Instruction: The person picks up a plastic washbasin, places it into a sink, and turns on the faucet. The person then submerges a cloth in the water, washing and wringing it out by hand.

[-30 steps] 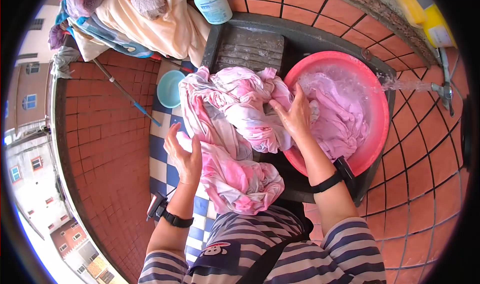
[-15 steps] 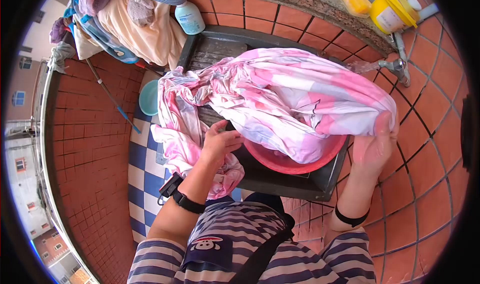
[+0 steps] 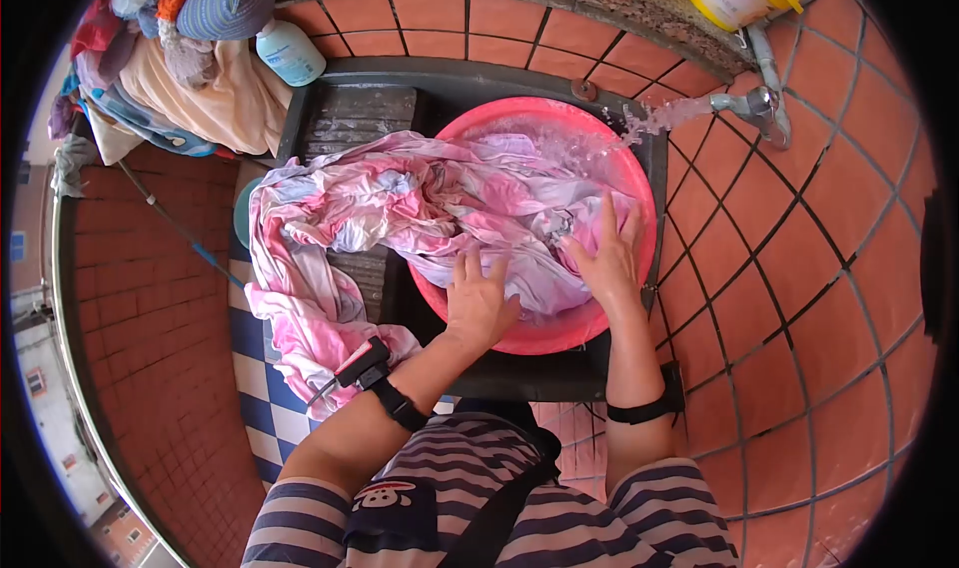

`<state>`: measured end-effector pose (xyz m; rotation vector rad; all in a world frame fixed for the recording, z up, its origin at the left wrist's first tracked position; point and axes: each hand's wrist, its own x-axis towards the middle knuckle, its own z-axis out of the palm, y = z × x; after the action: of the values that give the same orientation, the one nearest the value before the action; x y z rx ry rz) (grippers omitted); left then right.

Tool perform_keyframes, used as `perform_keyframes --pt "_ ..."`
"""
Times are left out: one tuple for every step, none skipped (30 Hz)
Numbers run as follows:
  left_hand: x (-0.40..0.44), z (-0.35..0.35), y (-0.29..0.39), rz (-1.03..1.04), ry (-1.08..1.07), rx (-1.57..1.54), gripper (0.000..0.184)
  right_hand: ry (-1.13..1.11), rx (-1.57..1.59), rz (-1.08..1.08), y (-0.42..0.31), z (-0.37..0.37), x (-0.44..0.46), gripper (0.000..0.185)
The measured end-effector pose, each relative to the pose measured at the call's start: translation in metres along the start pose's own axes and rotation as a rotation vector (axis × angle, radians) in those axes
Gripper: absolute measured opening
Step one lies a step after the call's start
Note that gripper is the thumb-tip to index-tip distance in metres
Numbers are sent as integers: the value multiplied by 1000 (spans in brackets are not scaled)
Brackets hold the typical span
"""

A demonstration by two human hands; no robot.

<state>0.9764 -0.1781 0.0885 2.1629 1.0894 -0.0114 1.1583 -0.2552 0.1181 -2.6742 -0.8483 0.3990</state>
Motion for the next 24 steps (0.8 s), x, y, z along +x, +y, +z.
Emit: perform_keyframes --pt "6 8 -3 126 -141 241 82 -148 -211 -40 0 23 1 101" --pt "14 18 -11 121 -150 243 82 -158 -210 -36 5 44 4 101" --pt "24 31 -23 97 -170 371 77 -268 -271 -12 10 64 9 106" --pt "33 39 -30 75 -189 500 72 -377 -331 11 11 74 15 111" --pt "37 48 -37 86 -169 574 70 -363 -242 2 16 81 21 117" --pt "41 53 -40 82 -188 573 70 -380 -244 11 18 86 27 117" --pt "50 57 -42 50 -218 541 70 -421 -259 4 20 91 37 118" --pt "58 60 -45 18 -242 511 69 -459 -274 -7 22 97 47 119" --pt "64 64 -50 34 -257 520 66 -462 -338 -14 23 103 56 113" --pt "71 65 -51 28 -263 522 66 -471 -336 -15 26 113 70 113" --pt "77 65 -51 7 -312 522 57 -582 -238 27 32 124 84 111" --pt "84 67 -53 -14 -360 521 49 -691 -140 69 43 140 92 109" --pt "91 75 -62 -17 -364 523 49 -440 -191 -61 72 191 91 92" --pt "97 89 -74 3 -356 552 48 -443 -190 -58 68 190 91 92" --pt "102 98 -83 26 -345 582 47 -435 -234 -83 57 181 91 75" --pt "107 100 -84 32 -343 585 47 -421 -276 -108 50 174 91 59" --pt "109 102 -84 31 -288 572 43 -415 -271 -105 43 164 90 59" --pt "108 97 -83 31 -236 560 40 -421 -217 10 40 158 86 53" --pt "107 92 -82 37 -234 564 40 -424 -164 123 39 154 82 46" --pt "105 84 -81 43 -322 535 39 -418 -161 123 40 152 79 46" --pt "103 72 -75 50 -407 505 38 -425 -204 48 42 152 79 45" --pt "91 54 -65 53 -401 508 38 -434 -247 -27 41 148 77 43" --pt "73 35 -53 94 -284 385 36 -424 -241 -26 42 142 69 43" --pt "57 23 -46 139 -169 261 34 -264 -150 -113 42 132 57 45"
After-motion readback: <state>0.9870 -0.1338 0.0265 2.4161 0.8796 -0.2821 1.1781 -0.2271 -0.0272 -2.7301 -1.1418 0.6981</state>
